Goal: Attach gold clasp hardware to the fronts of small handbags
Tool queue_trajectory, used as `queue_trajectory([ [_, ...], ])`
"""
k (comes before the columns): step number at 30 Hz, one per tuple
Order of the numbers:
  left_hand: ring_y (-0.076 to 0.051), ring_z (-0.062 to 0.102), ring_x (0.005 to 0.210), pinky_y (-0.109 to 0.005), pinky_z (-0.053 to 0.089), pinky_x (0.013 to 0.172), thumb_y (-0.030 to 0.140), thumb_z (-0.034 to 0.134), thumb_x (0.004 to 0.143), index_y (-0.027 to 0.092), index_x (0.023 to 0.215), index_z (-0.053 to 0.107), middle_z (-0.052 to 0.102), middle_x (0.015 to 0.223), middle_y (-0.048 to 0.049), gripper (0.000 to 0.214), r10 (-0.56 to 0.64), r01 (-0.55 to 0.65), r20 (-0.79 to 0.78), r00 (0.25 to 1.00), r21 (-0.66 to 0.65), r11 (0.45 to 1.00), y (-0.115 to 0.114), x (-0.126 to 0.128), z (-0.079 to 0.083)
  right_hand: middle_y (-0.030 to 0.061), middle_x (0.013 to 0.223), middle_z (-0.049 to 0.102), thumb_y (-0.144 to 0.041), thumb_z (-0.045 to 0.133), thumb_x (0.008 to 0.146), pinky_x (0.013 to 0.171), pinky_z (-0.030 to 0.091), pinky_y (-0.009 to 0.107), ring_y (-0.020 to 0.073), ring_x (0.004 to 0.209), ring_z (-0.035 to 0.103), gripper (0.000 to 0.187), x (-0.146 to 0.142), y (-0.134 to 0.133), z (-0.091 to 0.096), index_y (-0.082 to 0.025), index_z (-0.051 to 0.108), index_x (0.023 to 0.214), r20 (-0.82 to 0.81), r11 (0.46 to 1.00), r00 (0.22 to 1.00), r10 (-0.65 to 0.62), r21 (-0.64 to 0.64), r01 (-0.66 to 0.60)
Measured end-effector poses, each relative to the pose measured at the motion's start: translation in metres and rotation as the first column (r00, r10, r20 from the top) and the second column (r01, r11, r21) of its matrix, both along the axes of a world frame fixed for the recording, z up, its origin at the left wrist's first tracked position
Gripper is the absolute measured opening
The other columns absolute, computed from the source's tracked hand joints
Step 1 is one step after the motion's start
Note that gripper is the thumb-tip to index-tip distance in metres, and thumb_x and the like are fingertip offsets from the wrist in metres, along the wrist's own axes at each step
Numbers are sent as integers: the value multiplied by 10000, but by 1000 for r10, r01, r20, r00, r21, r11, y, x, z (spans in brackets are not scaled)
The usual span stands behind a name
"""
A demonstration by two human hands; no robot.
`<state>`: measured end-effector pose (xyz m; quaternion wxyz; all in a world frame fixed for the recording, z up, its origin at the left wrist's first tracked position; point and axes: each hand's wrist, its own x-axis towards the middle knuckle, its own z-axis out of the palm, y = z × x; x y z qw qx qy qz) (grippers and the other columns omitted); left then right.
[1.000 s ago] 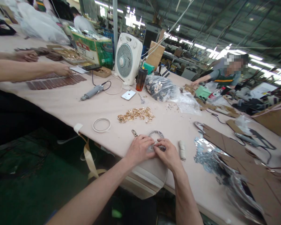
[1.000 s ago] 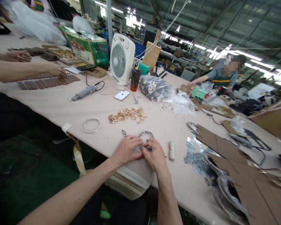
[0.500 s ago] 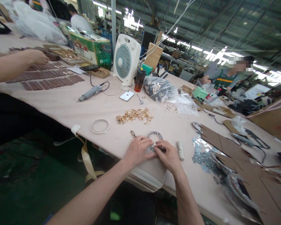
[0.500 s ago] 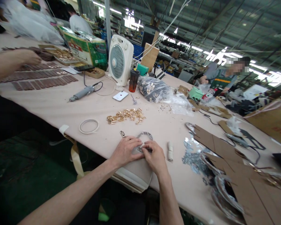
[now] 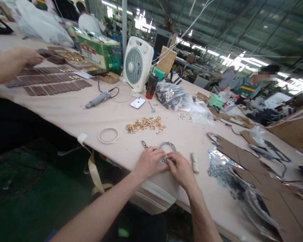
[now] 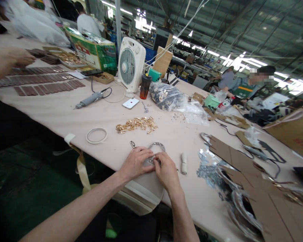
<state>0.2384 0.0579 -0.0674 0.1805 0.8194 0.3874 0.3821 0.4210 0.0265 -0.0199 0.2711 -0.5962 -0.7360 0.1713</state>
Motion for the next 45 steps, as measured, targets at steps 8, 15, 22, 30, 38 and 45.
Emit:
queue_trajectory([
  [8, -255, 599, 1200, -432, 484, 1027, 504, 816, 838, 255, 1207, 720, 754, 1240, -40, 455, 0, 0, 8, 1000, -4, 1000, 1, 0, -4, 51, 1016, 739, -161, 609, 868, 959, 501, 361, 217, 994, 686, 139, 2, 9, -2, -233, 703, 797, 0, 996, 999, -50, -80, 50],
  [15, -249, 597, 1209, -427, 486, 1027, 431, 835, 830, 279, 1205, 716, 754, 1227, -32, 421, -6, 6, -6, 1000, -10, 1000, 0, -1, 0, 63, 1080, 716, -180, 602, 893, 968, 505, 361, 218, 1023, 677, 138, -3, 5, 2, -234, 725, 927, -3, 1000, 1000, 2, -22, -2],
  [22, -261, 599, 1223, -443, 475, 1064, 357, 843, 827, 264, 1235, 702, 748, 1256, -47, 441, -11, 11, -12, 1000, -3, 1000, -1, -1, 3, 86, 1121, 729, -215, 609, 925, 1014, 518, 402, 232, 1074, 672, 153, -6, -2, -4, -233, 757, 960, -127, 999, 992, 4, 44, 2],
  [30, -286, 600, 1209, -480, 480, 1061, 410, 870, 795, 231, 1221, 719, 750, 1259, -71, 486, -4, 5, -50, 999, 18, 1000, 2, 0, 4, 100, 1122, 743, -431, 637, 962, 957, 542, 385, 239, 1051, 685, 284, 30, -46, -18, -202, 736, 1096, -541, 858, 759, -364, 122, 498],
  [38, -307, 499, 1363, -509, 461, 1135, 152, 705, 885, 234, 1325, 647, 629, 1443, -86, 451, -119, 145, -198, 973, 121, 982, -7, 20, 25, 73, 901, 752, -519, 695, 892, 771, 551, 340, 213, 809, 672, 395, 46, -88, -41, -175, 747, 1079, -664, 726, 513, -544, -65, 685],
  [45, -308, 641, 1128, -487, 545, 1004, 235, 695, 905, 199, 1195, 722, 731, 1214, -98, 294, -266, 303, -244, 933, 130, 944, -4, 59, 13, 35, 823, 696, -498, 691, 902, 759, 547, 324, 196, 784, 640, 329, 55, -91, -47, -204, 750, 1039, -766, 719, 411, -494, -94, 689],
])
